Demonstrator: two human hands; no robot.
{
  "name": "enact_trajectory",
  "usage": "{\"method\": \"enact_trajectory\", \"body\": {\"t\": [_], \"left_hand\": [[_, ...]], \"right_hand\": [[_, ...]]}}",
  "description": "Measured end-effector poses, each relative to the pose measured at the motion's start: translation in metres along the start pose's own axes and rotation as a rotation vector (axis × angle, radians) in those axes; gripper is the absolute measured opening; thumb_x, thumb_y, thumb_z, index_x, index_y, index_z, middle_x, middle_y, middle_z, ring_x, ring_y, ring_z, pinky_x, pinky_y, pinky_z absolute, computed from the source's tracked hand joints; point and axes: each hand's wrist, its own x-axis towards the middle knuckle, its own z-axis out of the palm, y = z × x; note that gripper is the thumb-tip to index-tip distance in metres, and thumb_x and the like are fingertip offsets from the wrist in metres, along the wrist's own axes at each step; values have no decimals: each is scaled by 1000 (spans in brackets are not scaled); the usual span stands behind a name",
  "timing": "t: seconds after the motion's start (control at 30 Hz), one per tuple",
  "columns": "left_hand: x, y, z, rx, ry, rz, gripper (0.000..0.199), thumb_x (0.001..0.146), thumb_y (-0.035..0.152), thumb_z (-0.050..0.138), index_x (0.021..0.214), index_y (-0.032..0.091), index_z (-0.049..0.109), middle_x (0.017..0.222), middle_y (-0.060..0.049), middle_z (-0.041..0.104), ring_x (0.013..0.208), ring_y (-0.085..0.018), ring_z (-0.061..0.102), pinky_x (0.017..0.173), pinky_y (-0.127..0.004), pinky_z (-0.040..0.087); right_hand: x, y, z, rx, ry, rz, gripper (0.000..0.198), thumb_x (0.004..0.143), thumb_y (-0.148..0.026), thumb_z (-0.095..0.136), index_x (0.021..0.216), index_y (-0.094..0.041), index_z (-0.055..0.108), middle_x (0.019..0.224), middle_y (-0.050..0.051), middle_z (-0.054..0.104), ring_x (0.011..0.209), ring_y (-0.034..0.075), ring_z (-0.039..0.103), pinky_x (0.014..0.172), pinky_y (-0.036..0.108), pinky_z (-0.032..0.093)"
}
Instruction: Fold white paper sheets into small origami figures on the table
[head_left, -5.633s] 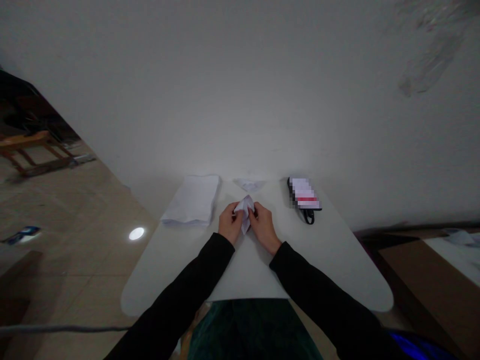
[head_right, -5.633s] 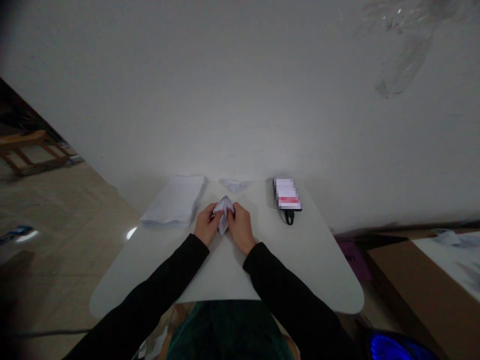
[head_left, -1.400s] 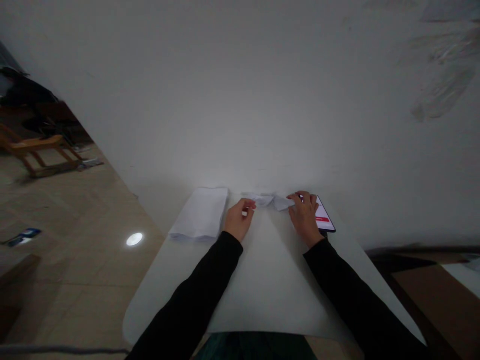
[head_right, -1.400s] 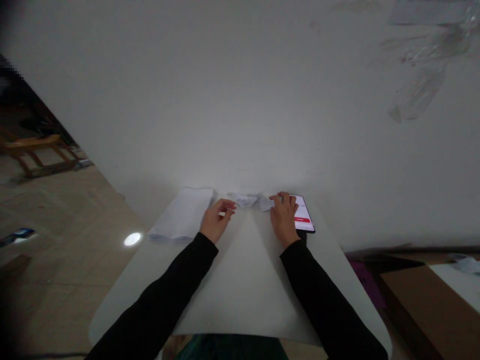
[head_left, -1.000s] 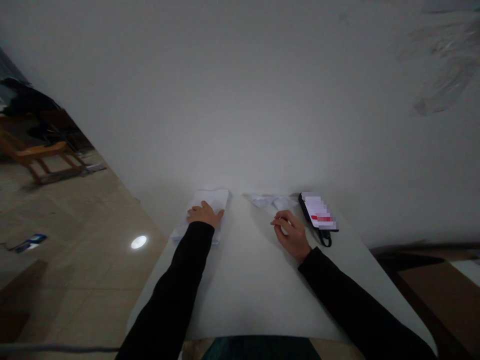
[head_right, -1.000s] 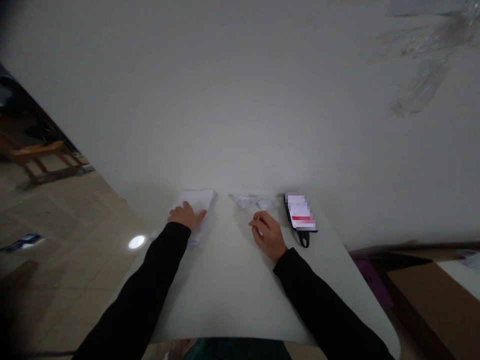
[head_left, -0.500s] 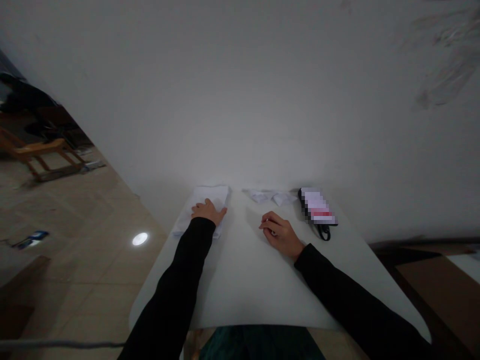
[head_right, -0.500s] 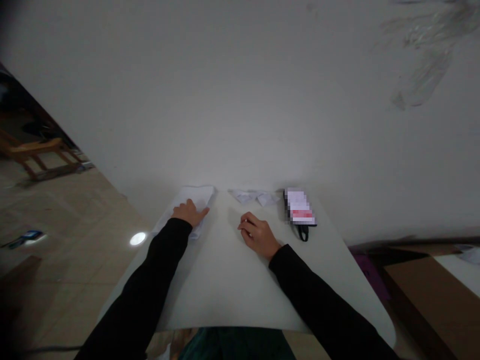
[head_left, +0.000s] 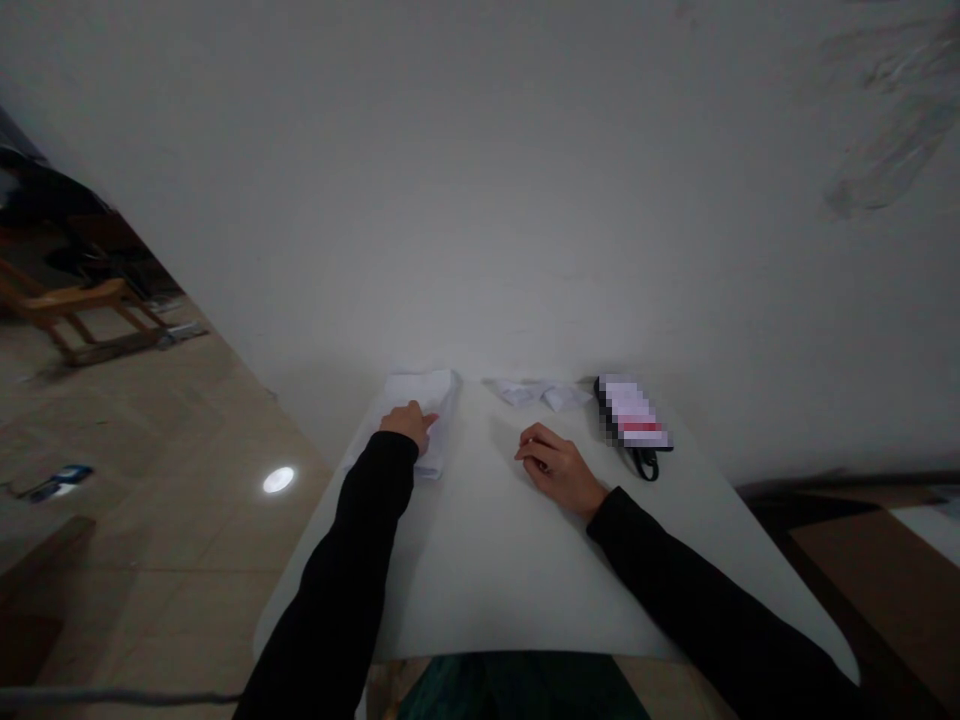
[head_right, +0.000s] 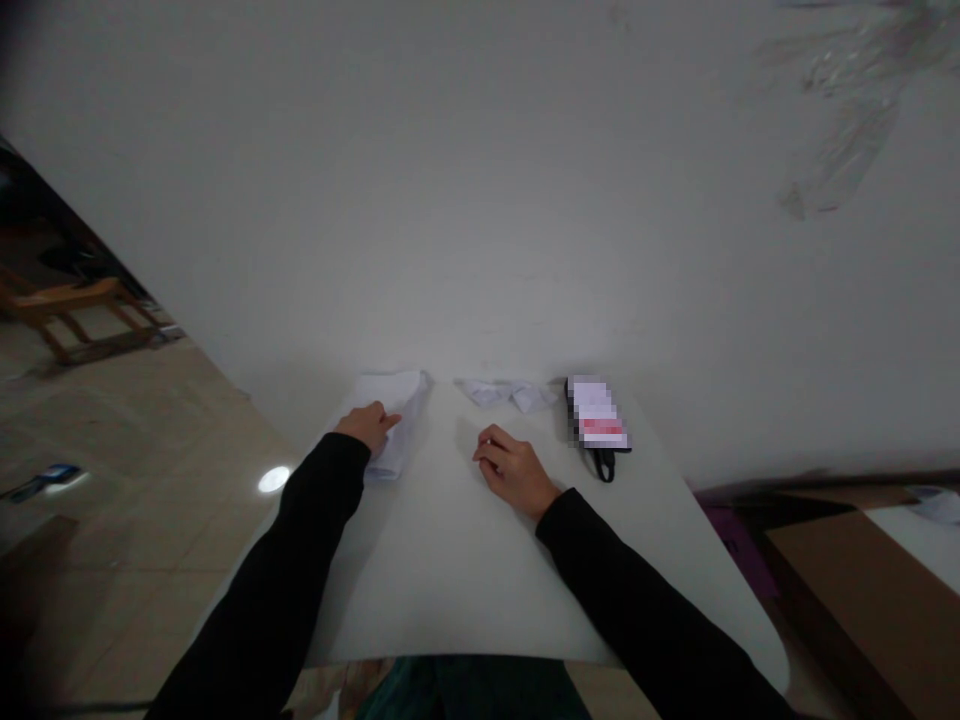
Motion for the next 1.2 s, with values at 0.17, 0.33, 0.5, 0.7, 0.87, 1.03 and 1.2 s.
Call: {"method": "enact_trajectory", "body": {"t": [0.17,0.33,0.5,0.7,0.87,1.03,1.2], "left_hand": [[3,0,-1,-3,-30,45,24,81,28,49,98,17,64,110,-16,68,107,-30,61,87,-37,45],[6,-11,-12,-103,19,46,29,80,25,44,98,18,66,112,-14,68,105,-30,63,87,-38,47],[-1,-44,-42,-444,121,158,38,78,35,43,103,17,66,105,-7,71,103,-25,64,85,-31,49],[-24,-49,-68,-1157,338,161,30,62,40,60,80,17,67,72,-1,69,70,-20,63,65,-29,51],[-36,-25,-71,-1308,291,195,17,58,36,55,60,19,58,55,1,56,53,-15,53,51,-27,44],[-40,7,-48,-1249,-125,467,18,52,34,61,53,17,54,50,2,49,48,-13,47,45,-24,37],[-35,19,-26,-1192,-421,663,24,58,32,68,74,14,64,67,-1,64,59,-14,56,53,-23,42]], "right_hand": [[0,0,0,-6,-30,-11,21,82,-9,45,82,-21,62,90,4,58,63,10,54,54,22,43],[-1,6,2,13,3,15,22,81,-7,45,81,-21,62,89,4,58,62,10,54,55,22,44],[-3,11,4,51,41,50,22,80,-7,47,80,-22,63,88,4,58,66,12,56,57,24,45],[-1,8,2,108,54,74,21,81,-8,47,79,-21,64,87,3,58,64,11,53,55,24,42],[11,-5,-2,403,194,275,13,83,-24,57,91,-21,67,93,6,60,75,14,59,62,27,50],[19,-7,-9,1017,168,554,35,80,-48,62,102,-21,65,104,10,67,88,22,65,72,37,55],[17,-4,-21,974,244,736,34,69,-38,77,96,-19,69,92,6,73,78,20,66,68,31,52]]}}
